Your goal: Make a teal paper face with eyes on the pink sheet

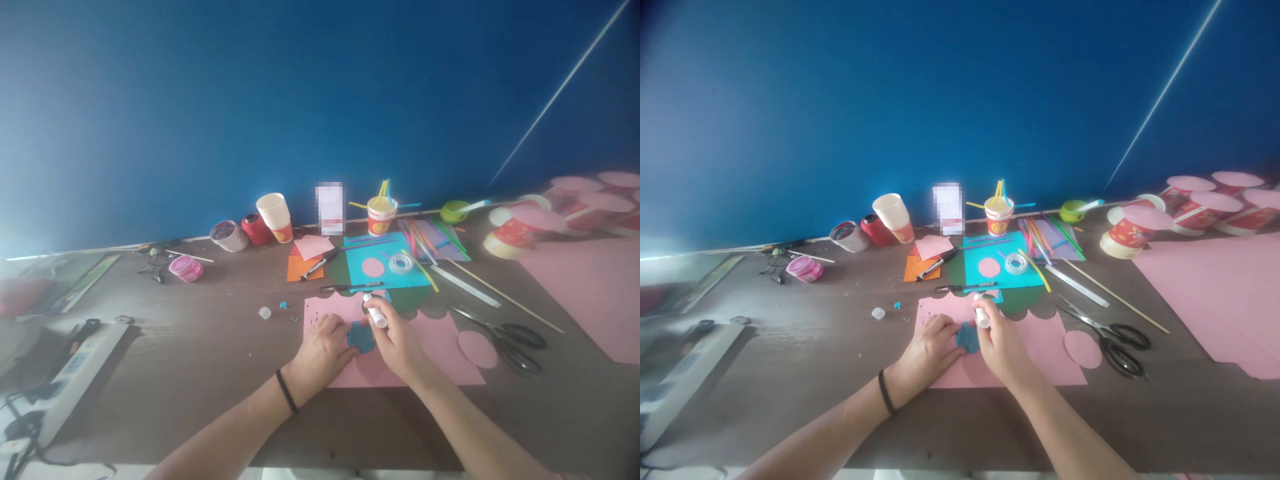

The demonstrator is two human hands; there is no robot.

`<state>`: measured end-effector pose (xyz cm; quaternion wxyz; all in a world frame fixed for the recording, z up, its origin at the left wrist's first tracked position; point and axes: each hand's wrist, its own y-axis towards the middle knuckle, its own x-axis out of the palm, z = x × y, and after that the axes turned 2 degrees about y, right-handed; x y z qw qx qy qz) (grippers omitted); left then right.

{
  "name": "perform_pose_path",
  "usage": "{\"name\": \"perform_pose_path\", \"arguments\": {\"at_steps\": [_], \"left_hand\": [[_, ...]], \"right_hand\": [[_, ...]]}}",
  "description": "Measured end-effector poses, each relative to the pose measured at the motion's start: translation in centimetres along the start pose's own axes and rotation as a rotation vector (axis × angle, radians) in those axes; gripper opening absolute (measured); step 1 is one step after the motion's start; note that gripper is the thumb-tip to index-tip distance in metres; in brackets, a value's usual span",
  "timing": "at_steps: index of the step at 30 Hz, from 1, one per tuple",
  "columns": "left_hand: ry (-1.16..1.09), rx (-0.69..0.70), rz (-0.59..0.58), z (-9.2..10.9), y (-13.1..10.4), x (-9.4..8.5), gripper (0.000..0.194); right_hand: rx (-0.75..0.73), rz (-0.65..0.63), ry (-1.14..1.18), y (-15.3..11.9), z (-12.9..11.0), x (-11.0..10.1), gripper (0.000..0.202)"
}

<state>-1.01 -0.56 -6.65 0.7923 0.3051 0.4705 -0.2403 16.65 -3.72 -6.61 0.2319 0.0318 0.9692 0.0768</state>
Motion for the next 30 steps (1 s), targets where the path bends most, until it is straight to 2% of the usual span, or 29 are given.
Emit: {"name": "perform_pose_path", "arguments": {"at_steps": [12,25,30], "left_hand": [[0.047,0.064,0.027,0.01,-0.07,0.02,0.023],[0.031,0.077,-0.007,0.13,0.26,-0.42,0.02],[-0.058,0.054,0.041,-0.32,-0.17,-0.08,0.028]], "right_hand": [[-0.001,0.016,-0.02,0.02,0.73,0.41,0.025],[-0.013,0.03,-0.011,-0.01,0.57,0.37,0.025],[-0.016,0.043,-0.016,-0.01,0.47,0.24,0.025]]}}
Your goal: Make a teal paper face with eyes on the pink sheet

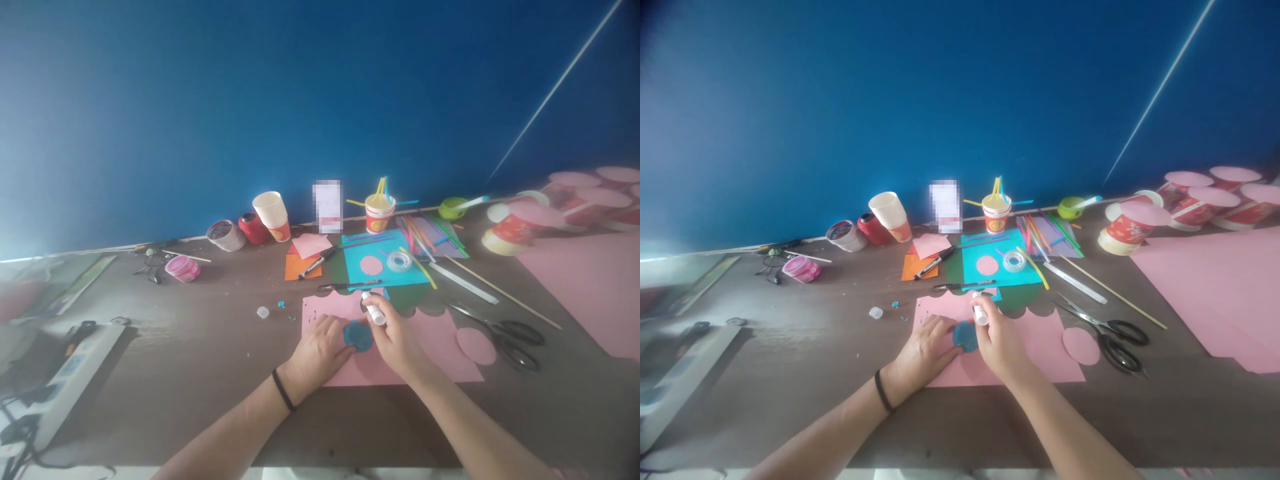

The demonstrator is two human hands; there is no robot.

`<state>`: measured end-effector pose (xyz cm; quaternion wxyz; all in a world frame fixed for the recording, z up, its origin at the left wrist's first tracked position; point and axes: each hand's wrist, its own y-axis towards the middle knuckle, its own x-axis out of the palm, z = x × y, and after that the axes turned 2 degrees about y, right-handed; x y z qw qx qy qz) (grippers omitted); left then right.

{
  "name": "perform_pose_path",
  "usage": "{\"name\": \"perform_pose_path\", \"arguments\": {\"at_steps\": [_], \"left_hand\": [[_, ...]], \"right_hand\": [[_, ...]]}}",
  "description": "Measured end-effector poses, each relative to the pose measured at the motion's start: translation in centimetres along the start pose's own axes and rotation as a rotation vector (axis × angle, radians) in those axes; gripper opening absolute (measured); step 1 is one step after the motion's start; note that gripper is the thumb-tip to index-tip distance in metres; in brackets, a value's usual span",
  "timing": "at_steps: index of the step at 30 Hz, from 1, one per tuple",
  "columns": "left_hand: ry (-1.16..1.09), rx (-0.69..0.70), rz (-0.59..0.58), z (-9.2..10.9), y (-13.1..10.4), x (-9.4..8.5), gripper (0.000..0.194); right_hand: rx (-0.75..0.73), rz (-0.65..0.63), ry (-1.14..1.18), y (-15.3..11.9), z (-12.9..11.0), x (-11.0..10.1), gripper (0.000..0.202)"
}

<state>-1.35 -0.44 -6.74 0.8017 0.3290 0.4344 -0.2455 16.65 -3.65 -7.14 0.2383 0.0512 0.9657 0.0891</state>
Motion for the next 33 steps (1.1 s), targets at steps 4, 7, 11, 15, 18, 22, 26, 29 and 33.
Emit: {"name": "perform_pose_path", "arguments": {"at_steps": [4,7,11,15,18,22,26,29,33], "left_hand": [[-0.036,-0.007,0.06,-0.2,-0.5,0.2,0.023],[-0.014,0.022,0.061,-0.2,-0.6,0.1,0.014],[0.027,0.017,0.03,-0.1,-0.6,0.1,0.01],[0.049,0.027,0.023,0.0,-0.5,0.1,0.009],[0.05,0.031,0.037,0.0,-0.5,0.2,0.01],[0.014,0.038,0.102,-0.1,-0.6,-0.3,0.01],[0.049,0.011,0.112,0.5,-1.2,-2.4,0.016],[0.067,-0.015,-0.047,1.8,-2.4,-4.1,0.015],[0.052,0.012,-0.207,3.6,-3.5,-4.4,0.01]], "right_hand": [[-0.016,0.006,0.005,-0.1,-0.3,-0.2,0.024],[-0.056,-0.022,0.0,-0.3,-0.6,-0.3,0.024],[-0.098,-0.125,-0.046,-0.6,-1.1,-0.2,0.031],[-0.145,-0.208,-0.175,-0.8,-1.2,0.1,0.038],[-0.181,-0.228,-0.235,-0.8,-1.2,0.1,0.039],[-0.216,0.006,-0.095,-0.9,-1.7,-1.2,0.032],[-0.137,0.273,0.001,-1.8,-3.0,-4.2,0.022],[-0.089,0.321,-0.11,-2.9,-2.9,-6.0,0.022],[-0.039,0.172,-0.239,-3.5,-1.7,-5.8,0.02]]}}
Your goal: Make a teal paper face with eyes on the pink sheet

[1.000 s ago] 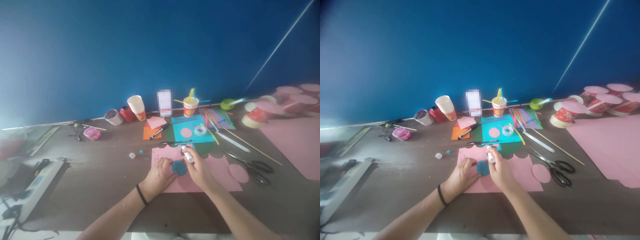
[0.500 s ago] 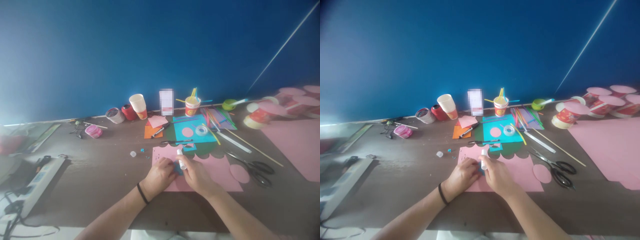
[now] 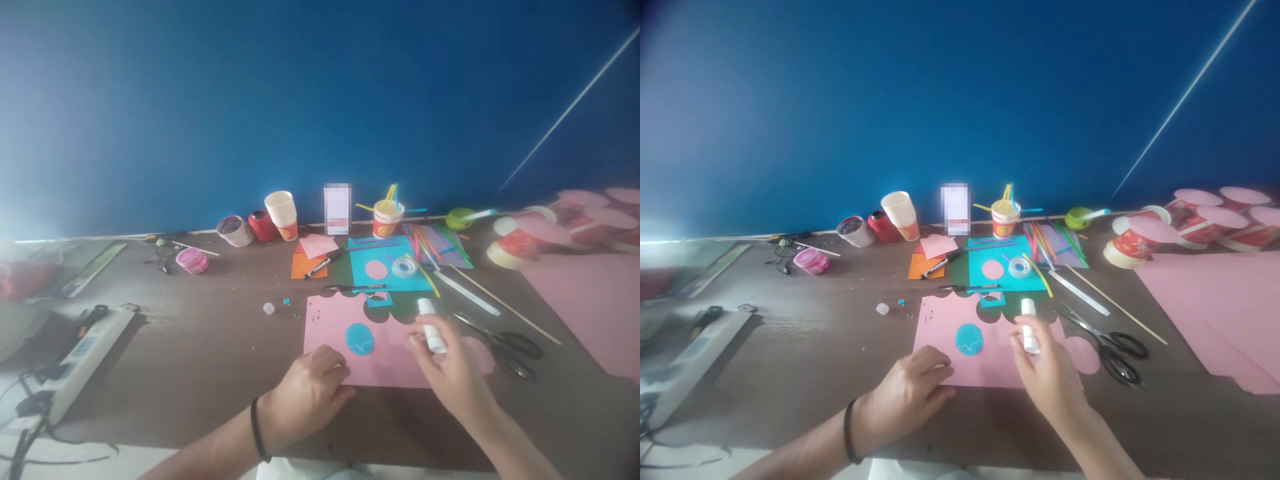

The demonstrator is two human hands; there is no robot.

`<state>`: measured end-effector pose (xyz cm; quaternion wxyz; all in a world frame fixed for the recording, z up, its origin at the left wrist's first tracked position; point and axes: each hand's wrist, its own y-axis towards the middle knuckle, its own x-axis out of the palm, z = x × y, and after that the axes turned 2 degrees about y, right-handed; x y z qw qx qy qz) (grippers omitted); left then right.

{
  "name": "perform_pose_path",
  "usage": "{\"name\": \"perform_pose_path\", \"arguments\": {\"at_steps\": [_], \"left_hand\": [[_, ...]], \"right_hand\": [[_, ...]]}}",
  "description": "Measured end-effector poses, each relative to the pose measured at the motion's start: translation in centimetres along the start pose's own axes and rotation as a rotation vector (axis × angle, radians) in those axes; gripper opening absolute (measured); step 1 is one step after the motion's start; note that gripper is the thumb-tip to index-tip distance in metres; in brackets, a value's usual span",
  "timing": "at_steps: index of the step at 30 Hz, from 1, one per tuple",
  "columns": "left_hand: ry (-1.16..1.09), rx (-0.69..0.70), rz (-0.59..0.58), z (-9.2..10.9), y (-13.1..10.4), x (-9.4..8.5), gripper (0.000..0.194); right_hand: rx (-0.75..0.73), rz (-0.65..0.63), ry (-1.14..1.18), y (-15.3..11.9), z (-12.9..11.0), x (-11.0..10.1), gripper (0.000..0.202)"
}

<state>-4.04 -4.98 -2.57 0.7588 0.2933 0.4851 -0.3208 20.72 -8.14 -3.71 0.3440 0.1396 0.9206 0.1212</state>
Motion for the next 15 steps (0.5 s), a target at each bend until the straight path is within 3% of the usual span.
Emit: {"name": "perform_pose_path", "arguments": {"at_steps": [5,10,15], "left_hand": [[-0.018,-0.012,-0.003,1.2,1.1,1.5,0.024],[-0.042,-0.013,-0.026,1.2,1.6,2.6,0.033],[-0.032,0.027,0.0,0.7,1.2,3.4,0.03]], "right_hand": [[-0.097,-0.285,-0.043,0.9,0.0,2.7,0.029],[-0.236,-0.404,-0.089,2.9,0.1,4.6,0.042],[-0.303,-0.465,-0.118,3.6,0.4,5.3,0.048]]}}
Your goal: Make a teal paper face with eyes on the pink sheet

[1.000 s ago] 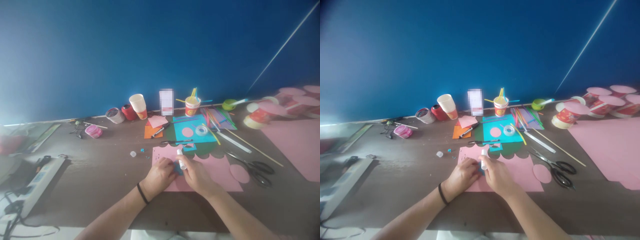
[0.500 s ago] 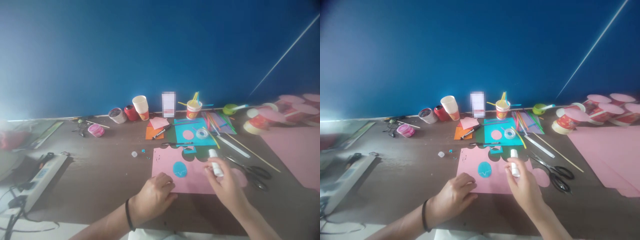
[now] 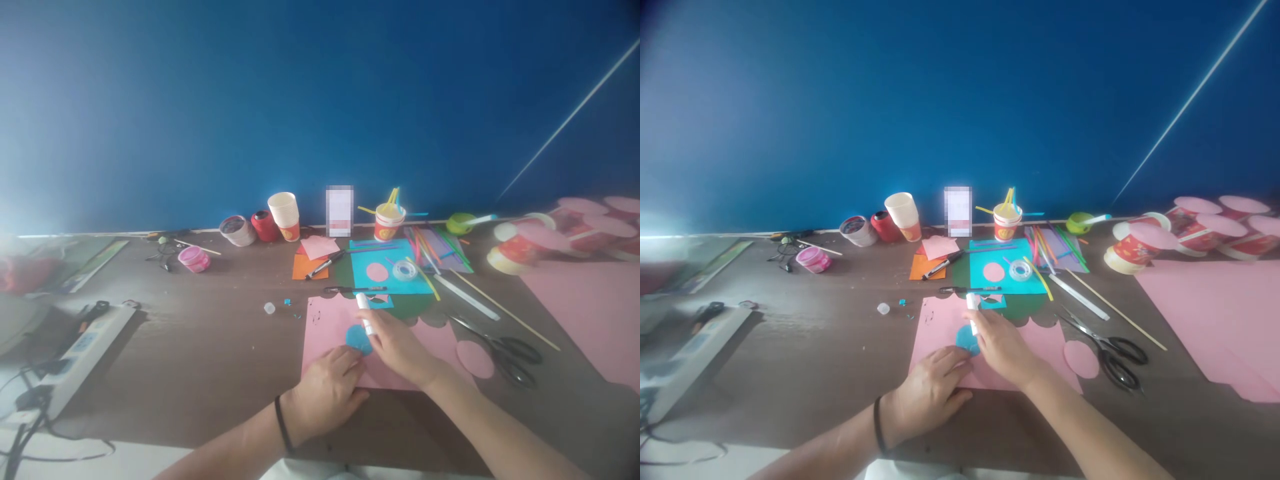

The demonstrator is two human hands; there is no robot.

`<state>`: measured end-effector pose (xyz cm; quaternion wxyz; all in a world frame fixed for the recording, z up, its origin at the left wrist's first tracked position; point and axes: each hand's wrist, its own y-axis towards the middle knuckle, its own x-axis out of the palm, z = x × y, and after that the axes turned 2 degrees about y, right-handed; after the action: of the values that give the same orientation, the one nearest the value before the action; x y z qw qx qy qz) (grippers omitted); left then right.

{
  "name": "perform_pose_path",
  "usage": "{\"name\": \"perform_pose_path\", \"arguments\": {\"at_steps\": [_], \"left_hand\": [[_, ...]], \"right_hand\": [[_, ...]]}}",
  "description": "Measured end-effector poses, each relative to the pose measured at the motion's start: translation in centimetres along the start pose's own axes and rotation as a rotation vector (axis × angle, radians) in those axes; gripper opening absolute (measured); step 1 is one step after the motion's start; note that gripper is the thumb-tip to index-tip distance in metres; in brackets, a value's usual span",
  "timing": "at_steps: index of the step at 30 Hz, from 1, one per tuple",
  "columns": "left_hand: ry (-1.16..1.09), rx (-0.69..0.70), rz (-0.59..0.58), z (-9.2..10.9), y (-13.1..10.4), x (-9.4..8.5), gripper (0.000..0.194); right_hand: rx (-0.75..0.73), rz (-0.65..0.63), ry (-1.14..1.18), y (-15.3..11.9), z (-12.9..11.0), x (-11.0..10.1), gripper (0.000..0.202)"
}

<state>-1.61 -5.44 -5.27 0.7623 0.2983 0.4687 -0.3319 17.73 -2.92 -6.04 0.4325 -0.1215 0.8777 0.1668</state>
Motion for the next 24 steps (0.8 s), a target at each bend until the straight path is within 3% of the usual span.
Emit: {"name": "perform_pose_path", "arguments": {"at_steps": [9,15,20,24], "left_hand": [[0.039,0.035,0.043,-0.3,0.1,0.2,0.019],[0.047,0.032,0.046,-0.3,0.2,0.2,0.017],[0.044,0.029,0.06,-0.4,0.1,0.3,0.017],[0.04,0.038,0.088,-0.5,0.0,0.4,0.015]], "right_hand": [[-0.087,-0.106,-0.06,1.1,-0.3,-0.2,0.045],[-0.063,-0.151,-0.09,1.4,-0.6,-0.2,0.046],[-0.039,-0.113,-0.111,0.8,-0.6,-0.4,0.043],[0.007,-0.008,-0.126,-0.4,0.2,-1.5,0.04]]}}
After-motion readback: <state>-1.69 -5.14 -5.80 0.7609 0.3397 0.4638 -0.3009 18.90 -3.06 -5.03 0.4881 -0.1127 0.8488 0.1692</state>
